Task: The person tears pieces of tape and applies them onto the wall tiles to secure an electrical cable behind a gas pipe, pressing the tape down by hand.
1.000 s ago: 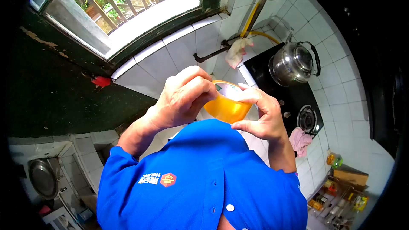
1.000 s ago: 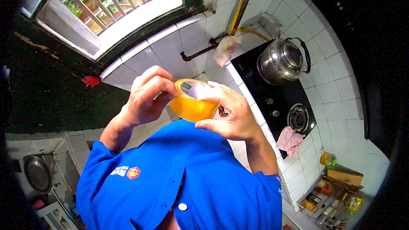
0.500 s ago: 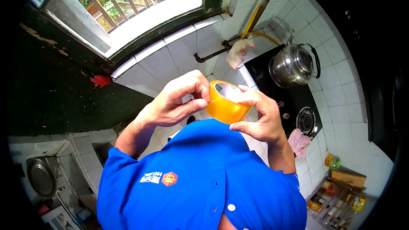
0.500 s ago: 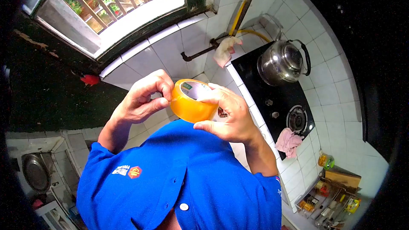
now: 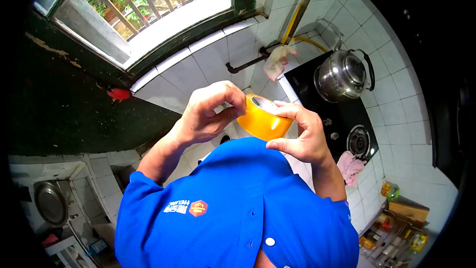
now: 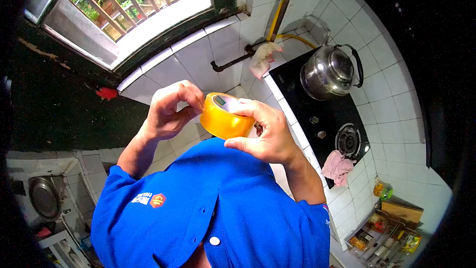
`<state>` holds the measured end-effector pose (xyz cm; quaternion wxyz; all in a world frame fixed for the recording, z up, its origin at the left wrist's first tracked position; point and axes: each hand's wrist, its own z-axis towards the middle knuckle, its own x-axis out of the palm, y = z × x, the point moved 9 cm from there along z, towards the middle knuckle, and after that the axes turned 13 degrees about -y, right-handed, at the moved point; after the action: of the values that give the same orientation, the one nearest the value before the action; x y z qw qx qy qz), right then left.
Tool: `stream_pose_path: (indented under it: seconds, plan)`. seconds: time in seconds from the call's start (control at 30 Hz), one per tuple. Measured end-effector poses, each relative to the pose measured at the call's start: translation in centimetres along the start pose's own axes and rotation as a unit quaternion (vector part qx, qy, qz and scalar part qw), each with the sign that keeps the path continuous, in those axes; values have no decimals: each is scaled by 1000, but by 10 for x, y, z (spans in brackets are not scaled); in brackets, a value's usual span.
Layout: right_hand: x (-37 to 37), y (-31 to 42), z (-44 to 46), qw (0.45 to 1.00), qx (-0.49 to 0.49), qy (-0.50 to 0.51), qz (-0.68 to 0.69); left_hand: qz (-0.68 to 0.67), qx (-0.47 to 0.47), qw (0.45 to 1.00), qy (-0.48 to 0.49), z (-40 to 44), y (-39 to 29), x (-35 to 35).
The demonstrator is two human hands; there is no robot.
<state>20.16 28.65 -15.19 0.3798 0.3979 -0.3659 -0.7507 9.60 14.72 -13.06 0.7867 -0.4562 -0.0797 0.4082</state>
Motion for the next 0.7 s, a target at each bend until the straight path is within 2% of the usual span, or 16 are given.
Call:
stream_pose_path:
  seconds: [0.1,0.17,0.2,0.27,0.4,0.47,0.6,0.67,0.7]
  plan:
    - [0,1,1,999,9,4,37,-25,-24,999,-26,-3,3,2]
    - [2,-3,0,998,43,21,50,-132,-104,985,-43,-5,14,3]
    - [1,-2,1,998,43,20,50,-132,-104,985,-42,-4,13,2]
    - [3,-5,1,996,67,43,47,-249,-184,951,-24,-5,19,6]
    - [5,6,9,996,43,75,18,-306,-229,924,-5,-6,25,5]
    - [6,13,12,996,0,86,-9,-371,-263,891,8,-8,27,7]
    - [7,9,16,996,23,87,-2,-358,-266,895,-9,-8,30,5]
    - [8,2,16,992,77,93,49,-275,-200,940,2,-4,23,0]
    - [9,2,16,991,77,93,49,-275,-200,940,2,-3,24,0]
